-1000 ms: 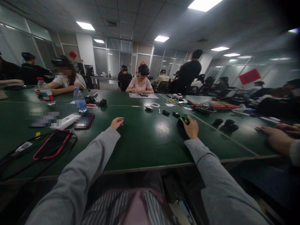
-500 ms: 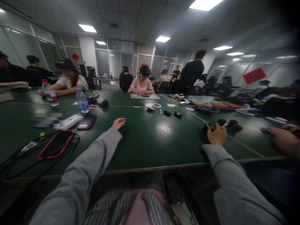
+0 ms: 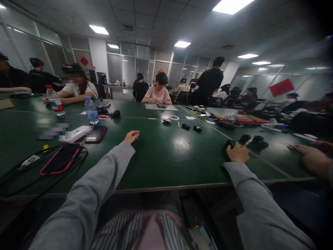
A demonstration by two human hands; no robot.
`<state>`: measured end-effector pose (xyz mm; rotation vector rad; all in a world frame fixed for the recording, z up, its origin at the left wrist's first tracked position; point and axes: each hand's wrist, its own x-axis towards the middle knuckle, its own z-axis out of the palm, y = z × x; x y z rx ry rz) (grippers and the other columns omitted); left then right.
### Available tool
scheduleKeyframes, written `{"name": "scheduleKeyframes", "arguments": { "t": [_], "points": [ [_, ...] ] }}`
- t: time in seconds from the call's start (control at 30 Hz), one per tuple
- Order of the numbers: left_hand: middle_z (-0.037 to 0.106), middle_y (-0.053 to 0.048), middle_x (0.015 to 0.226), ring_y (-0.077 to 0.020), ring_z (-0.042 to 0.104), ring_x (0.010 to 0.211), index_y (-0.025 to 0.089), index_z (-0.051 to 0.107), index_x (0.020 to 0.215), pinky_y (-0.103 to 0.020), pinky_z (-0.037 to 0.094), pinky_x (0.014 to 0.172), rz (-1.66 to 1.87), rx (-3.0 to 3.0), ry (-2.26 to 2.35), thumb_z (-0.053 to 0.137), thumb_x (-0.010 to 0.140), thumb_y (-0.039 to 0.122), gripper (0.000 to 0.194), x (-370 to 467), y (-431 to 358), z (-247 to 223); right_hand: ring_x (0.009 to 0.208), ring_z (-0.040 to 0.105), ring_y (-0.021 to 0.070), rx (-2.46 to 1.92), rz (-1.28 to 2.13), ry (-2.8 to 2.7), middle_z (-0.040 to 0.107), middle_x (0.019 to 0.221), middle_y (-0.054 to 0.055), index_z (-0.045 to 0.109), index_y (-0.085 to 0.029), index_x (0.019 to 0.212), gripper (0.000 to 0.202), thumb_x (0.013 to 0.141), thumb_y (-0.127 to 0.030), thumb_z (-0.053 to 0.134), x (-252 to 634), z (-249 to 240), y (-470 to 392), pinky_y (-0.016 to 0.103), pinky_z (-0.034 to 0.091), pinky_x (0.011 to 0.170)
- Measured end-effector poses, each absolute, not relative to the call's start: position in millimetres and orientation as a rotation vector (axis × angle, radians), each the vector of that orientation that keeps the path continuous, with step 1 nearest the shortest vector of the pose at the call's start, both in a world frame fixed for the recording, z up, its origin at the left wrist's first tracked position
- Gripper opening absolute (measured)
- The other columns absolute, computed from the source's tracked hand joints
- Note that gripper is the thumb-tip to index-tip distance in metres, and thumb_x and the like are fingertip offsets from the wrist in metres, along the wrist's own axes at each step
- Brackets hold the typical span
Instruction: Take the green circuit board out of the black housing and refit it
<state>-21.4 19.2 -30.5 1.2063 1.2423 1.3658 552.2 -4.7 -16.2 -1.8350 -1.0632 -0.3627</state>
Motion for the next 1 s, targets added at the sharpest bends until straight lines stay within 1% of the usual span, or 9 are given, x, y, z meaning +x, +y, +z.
{"name": "scheduleKeyframes", "arguments": {
  "t": [0.07,0.13,0.27,0.5,0.63,0.73,0.87,0.93,1.0],
  "points": [
    [0.067,-0.008,0.093,-0.0081,0.056,0.054,0.015,0.066,0.092,-0.021,0.041,0.052,1.361,1.234,1.260,0.063,0.071,0.008,0.022,-22,20,-31,0.108,0.046,0.0417,-1.843,-0.351,-1.033,0.048,0.105,0.027,0.066,-0.016,0.102,0.036,0.075,-0.035,0.052,546,-15,-5,0.065,0.029,0.074],
    [0.066,-0.009,0.095,-0.0079,0.057,0.054,0.015,0.065,0.094,-0.021,0.041,0.051,1.361,1.248,1.263,0.062,0.073,0.009,0.022,-22,20,-31,0.110,0.045,0.0401,-1.860,-0.412,-1.018,0.047,0.107,0.029,0.064,-0.017,0.111,0.040,0.078,-0.034,0.048,535,-11,-4,0.061,0.032,0.075],
    [0.064,-0.010,0.101,-0.0083,0.060,0.056,0.015,0.062,0.099,-0.021,0.044,0.052,1.367,1.155,1.172,0.062,0.075,0.015,0.024,-16,17,-27,0.111,0.043,0.0350,-1.800,-0.544,-1.151,0.047,0.112,0.028,0.049,-0.015,0.131,0.052,0.085,-0.037,0.040,488,0,7,0.051,0.038,0.074],
    [0.060,-0.012,0.112,-0.0180,0.067,0.080,0.020,0.054,0.113,-0.031,0.052,0.072,1.284,0.975,0.920,0.069,0.074,0.031,0.043,7,-4,-12,0.113,0.042,0.0263,-1.355,-0.518,-1.681,0.047,0.120,0.015,0.043,-0.018,0.135,0.049,0.090,-0.036,0.040,310,10,14,0.043,0.040,0.093],
    [0.061,-0.008,0.106,-0.0185,0.066,0.078,0.027,0.045,0.121,-0.034,0.052,0.071,1.279,0.896,0.894,0.072,0.069,0.041,0.059,19,-9,-10,0.114,0.043,0.0250,-1.074,-0.251,-1.988,0.047,0.121,0.012,0.039,-0.023,0.137,0.049,0.089,-0.032,0.043,199,-1,-12,0.041,0.042,0.095],
    [0.063,-0.004,0.095,-0.0142,0.065,0.076,0.024,0.048,0.114,-0.029,0.052,0.072,1.467,0.792,0.858,0.072,0.069,0.038,0.052,20,-6,-13,0.119,0.039,0.0255,-0.918,0.077,-2.029,0.045,0.125,0.010,0.030,-0.027,0.141,0.060,0.084,-0.031,0.050,149,-9,-31,0.045,0.039,0.099],
    [0.063,-0.003,0.084,-0.0125,0.063,0.072,0.018,0.052,0.100,-0.026,0.051,0.071,1.636,0.684,0.874,0.072,0.071,0.032,0.038,13,2,-17,0.124,0.033,0.0253,-0.806,0.547,-1.907,0.040,0.130,0.009,0.032,-0.027,0.136,0.071,0.074,-0.039,0.065,133,-17,-35,0.046,0.029,0.107],
    [0.064,-0.003,0.082,-0.0127,0.063,0.070,0.018,0.052,0.100,-0.027,0.052,0.070,1.615,0.679,0.882,0.072,0.070,0.031,0.038,10,3,-18,0.120,0.038,0.0224,-0.842,0.768,-1.772,0.042,0.126,0.009,0.035,-0.023,0.131,0.070,0.073,-0.046,0.065,136,-21,-28,0.043,0.031,0.106],
    [0.064,-0.003,0.084,-0.0134,0.064,0.072,0.019,0.052,0.102,-0.029,0.052,0.070,1.587,0.698,0.863,0.073,0.070,0.033,0.041,9,3,-18,0.108,0.048,0.0185,-0.912,0.985,-1.579,0.048,0.116,0.008,0.038,-0.021,0.125,0.063,0.075,-0.053,0.060,142,-25,-19,0.038,0.039,0.098]
  ]
}}
